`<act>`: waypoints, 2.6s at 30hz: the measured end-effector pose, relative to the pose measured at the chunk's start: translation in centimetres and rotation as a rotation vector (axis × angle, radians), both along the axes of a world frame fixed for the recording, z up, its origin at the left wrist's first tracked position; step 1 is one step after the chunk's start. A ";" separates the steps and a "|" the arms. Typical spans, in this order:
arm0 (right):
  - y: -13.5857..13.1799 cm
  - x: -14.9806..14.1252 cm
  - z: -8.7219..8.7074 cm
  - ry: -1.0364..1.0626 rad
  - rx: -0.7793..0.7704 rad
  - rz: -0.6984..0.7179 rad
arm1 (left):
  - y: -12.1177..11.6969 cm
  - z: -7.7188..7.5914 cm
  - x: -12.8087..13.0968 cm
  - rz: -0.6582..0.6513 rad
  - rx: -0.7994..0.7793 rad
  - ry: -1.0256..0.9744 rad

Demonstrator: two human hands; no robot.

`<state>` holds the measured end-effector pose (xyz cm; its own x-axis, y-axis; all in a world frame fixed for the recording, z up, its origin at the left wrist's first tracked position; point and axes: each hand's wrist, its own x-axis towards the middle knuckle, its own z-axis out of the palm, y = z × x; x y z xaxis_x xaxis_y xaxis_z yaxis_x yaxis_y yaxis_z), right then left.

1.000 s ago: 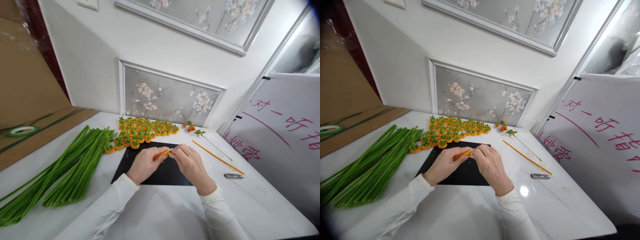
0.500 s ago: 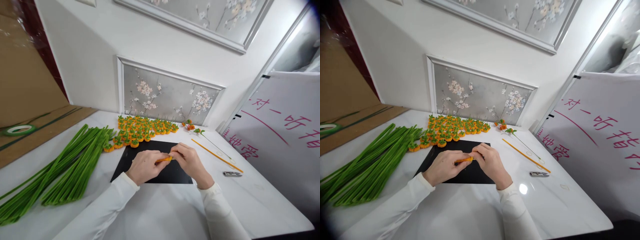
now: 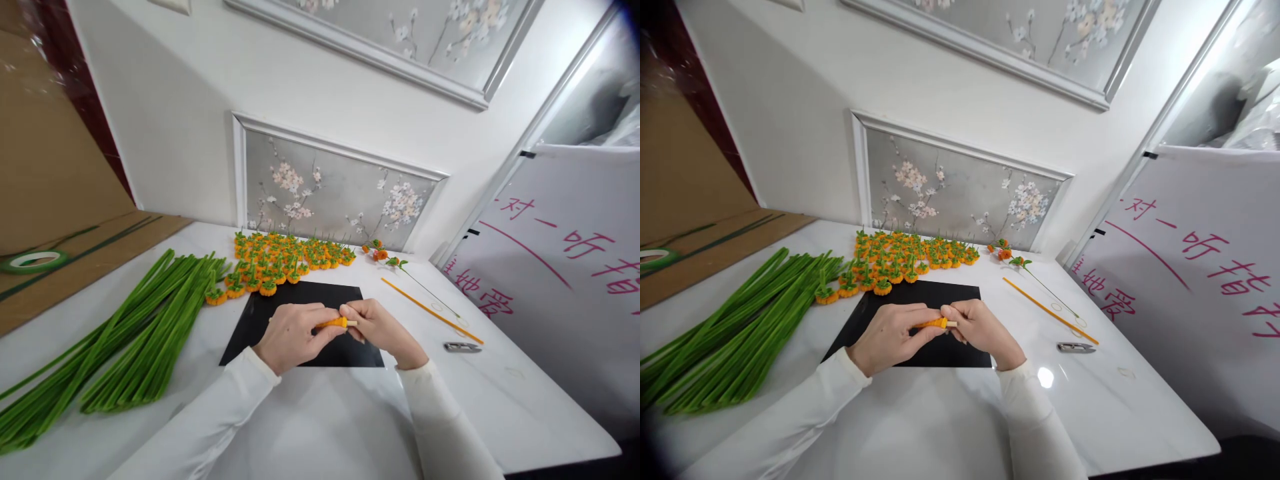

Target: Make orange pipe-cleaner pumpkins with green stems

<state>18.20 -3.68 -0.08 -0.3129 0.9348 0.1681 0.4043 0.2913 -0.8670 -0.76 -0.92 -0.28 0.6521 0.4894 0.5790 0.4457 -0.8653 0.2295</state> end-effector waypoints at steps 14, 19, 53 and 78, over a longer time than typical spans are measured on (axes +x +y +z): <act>-0.1 -1.0 -0.1 0.285 -0.148 -0.092 | 0.1 -0.6 0.5 -0.021 -0.134 -0.185; -0.2 -1.4 0.0 0.342 -0.139 -0.180 | 0.1 -0.9 1.0 -0.138 -0.378 -0.383; -0.7 -0.6 0.6 0.178 0.315 -0.208 | 0.1 -0.2 0.7 -0.093 -0.542 -0.355; -0.2 -0.8 -0.5 0.225 0.327 -0.228 | 1.1 1.2 -0.6 -0.134 -0.534 -0.223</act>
